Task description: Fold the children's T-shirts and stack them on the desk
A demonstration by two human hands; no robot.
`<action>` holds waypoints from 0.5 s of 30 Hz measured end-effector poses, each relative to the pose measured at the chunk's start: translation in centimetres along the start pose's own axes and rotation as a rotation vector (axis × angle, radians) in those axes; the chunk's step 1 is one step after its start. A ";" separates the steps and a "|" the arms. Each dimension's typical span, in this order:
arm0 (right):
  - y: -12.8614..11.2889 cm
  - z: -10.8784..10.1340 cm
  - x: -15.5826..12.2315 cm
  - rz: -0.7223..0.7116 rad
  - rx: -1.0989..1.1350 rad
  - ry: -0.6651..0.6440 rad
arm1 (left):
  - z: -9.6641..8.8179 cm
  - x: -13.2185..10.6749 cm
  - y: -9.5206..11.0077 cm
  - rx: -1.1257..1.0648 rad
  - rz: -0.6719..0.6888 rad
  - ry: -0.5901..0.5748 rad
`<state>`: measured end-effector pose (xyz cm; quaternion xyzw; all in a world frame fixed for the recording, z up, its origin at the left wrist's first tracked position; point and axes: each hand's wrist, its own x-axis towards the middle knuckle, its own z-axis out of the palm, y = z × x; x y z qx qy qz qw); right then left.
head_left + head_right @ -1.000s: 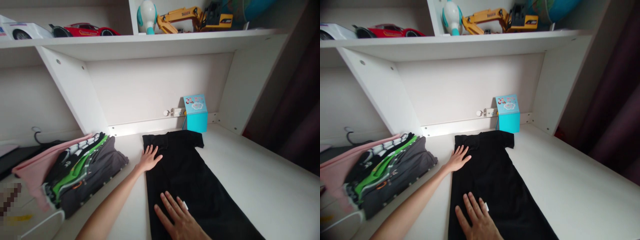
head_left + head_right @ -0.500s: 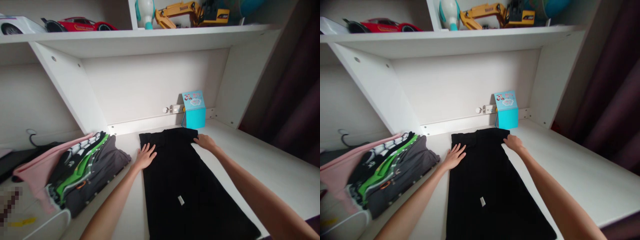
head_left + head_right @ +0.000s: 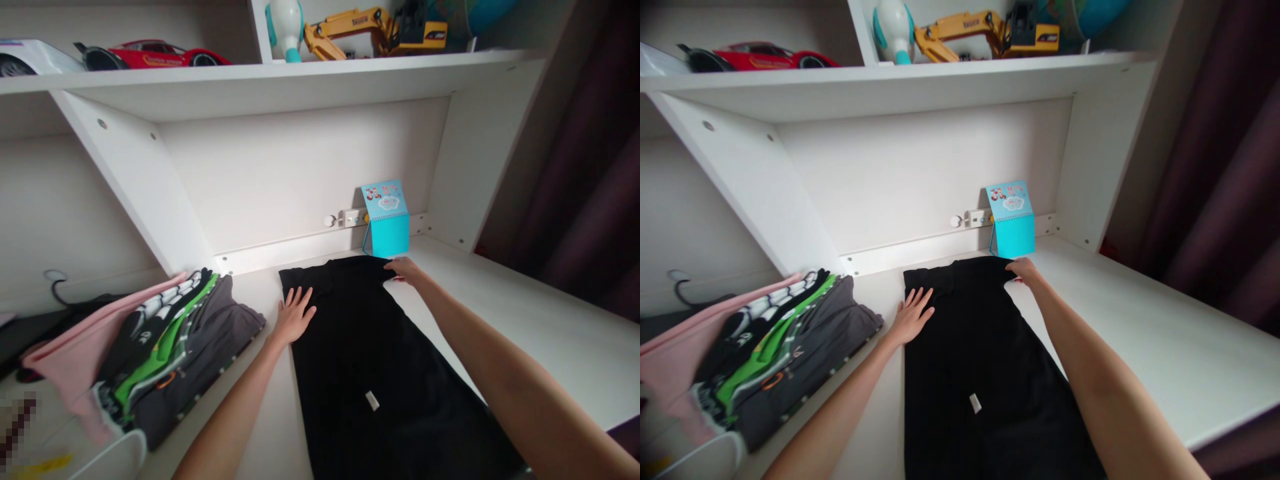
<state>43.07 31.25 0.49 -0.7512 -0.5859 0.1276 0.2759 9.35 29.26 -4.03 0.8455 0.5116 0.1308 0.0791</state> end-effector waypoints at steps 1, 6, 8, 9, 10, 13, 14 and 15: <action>-0.4 -0.3 0.2 0.015 -0.018 -0.034 | -0.1 -0.1 0.1 -0.007 0.002 0.002; -5.2 -1.6 0.9 -0.052 -0.143 -0.073 | -0.4 -0.3 0.4 -0.056 0.009 0.016; -8.5 -1.2 0.7 -0.160 -0.182 -0.062 | -0.4 -0.3 0.4 -0.072 0.006 0.026; -10.3 -0.7 0.4 -0.222 -0.196 -0.063 | -0.3 -0.3 0.4 -0.077 0.005 0.031; -12.1 0.1 -0.1 -0.282 -0.205 -0.069 | -0.3 -0.4 0.4 -0.082 0.004 0.035; -16.9 3.4 -2.6 -0.437 -0.219 -0.104 | -0.2 -0.3 0.2 -0.092 -0.003 0.041; -18.1 4.6 -3.6 -0.480 -0.221 -0.127 | -0.1 -0.3 0.1 -0.090 -0.011 0.041; -19.1 5.6 -4.6 -0.521 -0.222 -0.159 | -0.1 -0.2 0.0 -0.085 -0.020 0.038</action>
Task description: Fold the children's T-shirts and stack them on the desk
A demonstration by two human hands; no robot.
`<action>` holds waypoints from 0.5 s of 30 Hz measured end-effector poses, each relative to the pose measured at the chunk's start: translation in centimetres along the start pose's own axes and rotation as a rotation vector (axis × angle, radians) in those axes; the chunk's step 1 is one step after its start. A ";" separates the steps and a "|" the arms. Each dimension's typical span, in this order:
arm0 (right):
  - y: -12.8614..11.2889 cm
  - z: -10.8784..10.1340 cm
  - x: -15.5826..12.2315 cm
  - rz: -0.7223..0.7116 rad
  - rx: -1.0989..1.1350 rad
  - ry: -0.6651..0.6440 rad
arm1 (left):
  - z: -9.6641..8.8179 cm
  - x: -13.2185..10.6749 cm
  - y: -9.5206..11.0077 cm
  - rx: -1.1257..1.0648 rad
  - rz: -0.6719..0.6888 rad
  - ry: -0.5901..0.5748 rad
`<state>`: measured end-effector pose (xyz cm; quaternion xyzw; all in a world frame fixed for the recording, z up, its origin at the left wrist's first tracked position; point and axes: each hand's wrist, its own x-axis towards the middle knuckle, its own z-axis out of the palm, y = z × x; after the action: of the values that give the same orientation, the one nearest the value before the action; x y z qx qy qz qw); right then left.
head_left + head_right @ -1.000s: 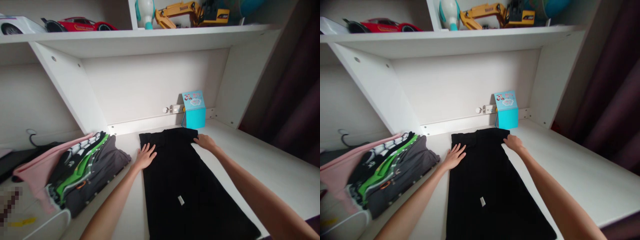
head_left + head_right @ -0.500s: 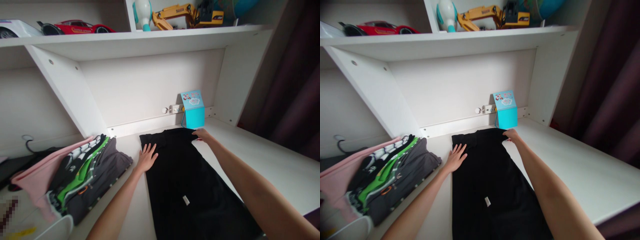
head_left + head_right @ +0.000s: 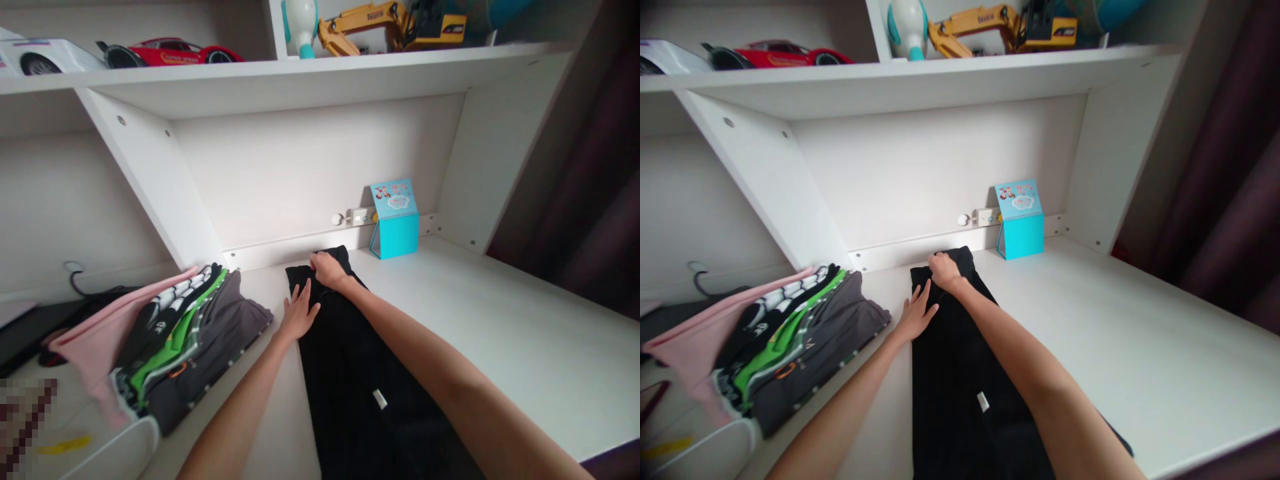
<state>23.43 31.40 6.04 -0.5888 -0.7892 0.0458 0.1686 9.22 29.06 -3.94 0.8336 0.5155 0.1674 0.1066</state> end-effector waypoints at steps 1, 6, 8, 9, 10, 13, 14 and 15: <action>-1.2 0.7 -0.3 -0.041 0.006 -0.032 | 0.0 0.1 -0.1 0.007 -0.009 -0.006; -0.2 -0.3 -3.4 -0.128 0.035 -0.090 | 0.1 0.1 -0.2 -0.012 -0.022 -0.015; 3.0 -2.3 -5.9 -0.092 0.033 -0.071 | 0.2 0.1 -0.3 -0.047 -0.021 0.000; 4.9 -3.3 -7.7 -0.065 0.027 -0.070 | 0.3 0.1 -0.3 -0.064 -0.027 0.008; 6.8 -4.1 -9.8 -0.040 0.025 -0.080 | 0.3 0.2 -0.3 -0.082 -0.039 0.017; 11.3 -5.2 -17.1 0.036 0.095 -0.187 | 0.2 1.2 -0.5 -0.156 -0.103 0.098; 12.2 -5.0 -19.7 0.071 0.160 -0.224 | 0.1 1.9 -0.5 -0.197 -0.121 0.139; 12.8 -4.5 -22.0 0.094 0.209 -0.257 | -0.1 2.7 -0.5 -0.242 -0.130 0.177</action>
<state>42.04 13.87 2.16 -0.5934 -0.7669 0.2104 0.1244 9.91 31.66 -3.61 0.7616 0.5518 0.2939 0.1708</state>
